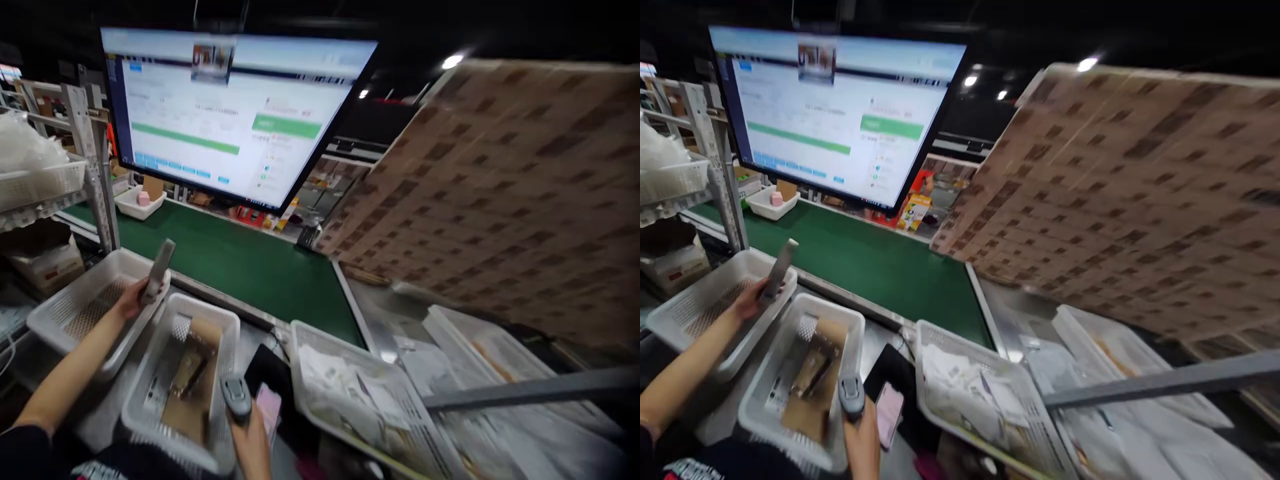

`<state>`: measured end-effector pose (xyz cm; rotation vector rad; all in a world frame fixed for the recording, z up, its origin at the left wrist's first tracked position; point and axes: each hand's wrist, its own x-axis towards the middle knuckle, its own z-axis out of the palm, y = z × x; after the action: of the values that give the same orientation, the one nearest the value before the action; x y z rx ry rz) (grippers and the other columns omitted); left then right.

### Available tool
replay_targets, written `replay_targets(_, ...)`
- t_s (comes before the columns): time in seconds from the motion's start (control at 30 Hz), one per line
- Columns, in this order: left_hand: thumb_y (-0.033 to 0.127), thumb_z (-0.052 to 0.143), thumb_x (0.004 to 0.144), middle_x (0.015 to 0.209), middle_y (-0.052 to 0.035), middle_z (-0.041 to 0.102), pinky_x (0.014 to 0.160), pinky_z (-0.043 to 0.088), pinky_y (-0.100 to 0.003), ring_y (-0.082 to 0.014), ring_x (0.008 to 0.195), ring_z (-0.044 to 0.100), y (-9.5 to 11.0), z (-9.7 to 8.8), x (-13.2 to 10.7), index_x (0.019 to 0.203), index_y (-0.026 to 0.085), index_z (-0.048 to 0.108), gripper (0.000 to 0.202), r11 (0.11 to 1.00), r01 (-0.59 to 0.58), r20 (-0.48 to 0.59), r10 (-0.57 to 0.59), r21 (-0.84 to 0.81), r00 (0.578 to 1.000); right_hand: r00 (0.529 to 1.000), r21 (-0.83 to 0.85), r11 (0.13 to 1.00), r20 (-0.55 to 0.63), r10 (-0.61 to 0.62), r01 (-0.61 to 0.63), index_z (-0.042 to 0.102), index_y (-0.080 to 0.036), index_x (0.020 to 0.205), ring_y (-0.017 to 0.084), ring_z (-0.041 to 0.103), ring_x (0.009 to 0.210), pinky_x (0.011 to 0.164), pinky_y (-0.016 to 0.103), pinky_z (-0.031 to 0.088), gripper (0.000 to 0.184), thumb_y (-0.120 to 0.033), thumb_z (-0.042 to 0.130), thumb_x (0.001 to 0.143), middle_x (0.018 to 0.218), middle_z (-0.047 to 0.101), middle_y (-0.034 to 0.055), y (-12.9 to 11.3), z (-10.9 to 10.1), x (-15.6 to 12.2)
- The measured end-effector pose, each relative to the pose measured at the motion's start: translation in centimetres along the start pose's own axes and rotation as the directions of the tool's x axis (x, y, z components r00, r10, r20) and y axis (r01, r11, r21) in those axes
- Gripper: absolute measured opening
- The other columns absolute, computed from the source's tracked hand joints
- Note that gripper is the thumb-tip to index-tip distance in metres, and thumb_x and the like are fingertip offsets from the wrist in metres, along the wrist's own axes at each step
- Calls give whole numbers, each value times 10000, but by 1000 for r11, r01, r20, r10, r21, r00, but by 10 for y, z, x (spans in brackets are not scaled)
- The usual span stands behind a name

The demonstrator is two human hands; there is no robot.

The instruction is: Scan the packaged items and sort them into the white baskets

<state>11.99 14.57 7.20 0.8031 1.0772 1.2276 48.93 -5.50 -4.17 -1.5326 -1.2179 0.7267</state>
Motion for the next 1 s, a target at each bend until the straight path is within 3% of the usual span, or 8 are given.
replay_targets(0.1,532,784,887,1071,-161,796,629,557,-288,-244,879,748,-29,43,-19,1156,140,736,479,988,86,109,-72,-130,991,993,90,992,85,78,-85,745,-207,1130,417,759,1138,1013,574,600,509,-537,720,742,1154,811,164,-25,11,-2)
replay_targets(0.2,578,796,870,1044,-156,804,611,534,-270,-238,860,749,-65,73,-36,1197,114,735,570,986,127,88,-119,-103,989,990,118,989,122,72,-87,723,-184,1186,378,744,1173,1051,549,579,538,-520,722,767,1229,790,179,-48,18,7)
replay_targets(0.3,518,879,798,1049,-96,811,754,562,-271,-253,1004,749,-97,83,-54,1272,156,732,614,996,88,55,-88,6,995,992,84,993,108,69,-78,716,-171,1193,367,726,1184,1074,552,557,529,-489,723,770,1254,771,182,-62,19,6)
replay_targets(0.43,356,933,719,1232,-81,789,1044,516,-304,-252,1268,668,-122,77,-74,1373,206,705,709,999,4,135,-11,51,991,988,68,996,146,51,-62,709,-174,1206,346,721,1171,1063,525,559,500,-458,732,795,1247,761,160,-71,20,-1)
replay_targets(0.5,340,923,733,1202,-87,795,995,538,-297,-241,1194,700,-129,72,-79,1360,195,707,679,998,60,128,-62,21,990,987,79,996,158,36,-49,708,-179,1208,334,721,1165,1053,502,564,486,-440,745,800,1231,763,145,-74,22,-3)
replay_targets(0.67,449,817,854,983,-78,803,657,559,-277,-220,839,755,-135,62,-81,1263,167,717,507,968,233,56,-228,-96,972,984,134,990,179,5,-29,708,-184,1201,307,729,1118,1024,465,577,435,-404,747,828,1192,766,128,-82,24,-6)
replay_targets(0.87,276,798,866,1041,-47,797,808,555,-273,-203,966,746,-127,71,-84,1407,179,667,565,987,147,54,-144,-62,988,921,-1,996,381,-79,85,705,-203,1209,296,709,1060,926,412,569,377,-276,685,840,1111,727,95,-95,26,-28)
replay_targets(1.0,343,824,815,1029,-59,771,862,540,-309,-226,985,725,-122,75,-88,1464,177,635,696,992,99,38,-103,76,994,914,-68,994,402,-47,80,695,-227,1239,300,710,1061,921,406,567,486,-154,632,762,1144,735,89,-97,25,-43)
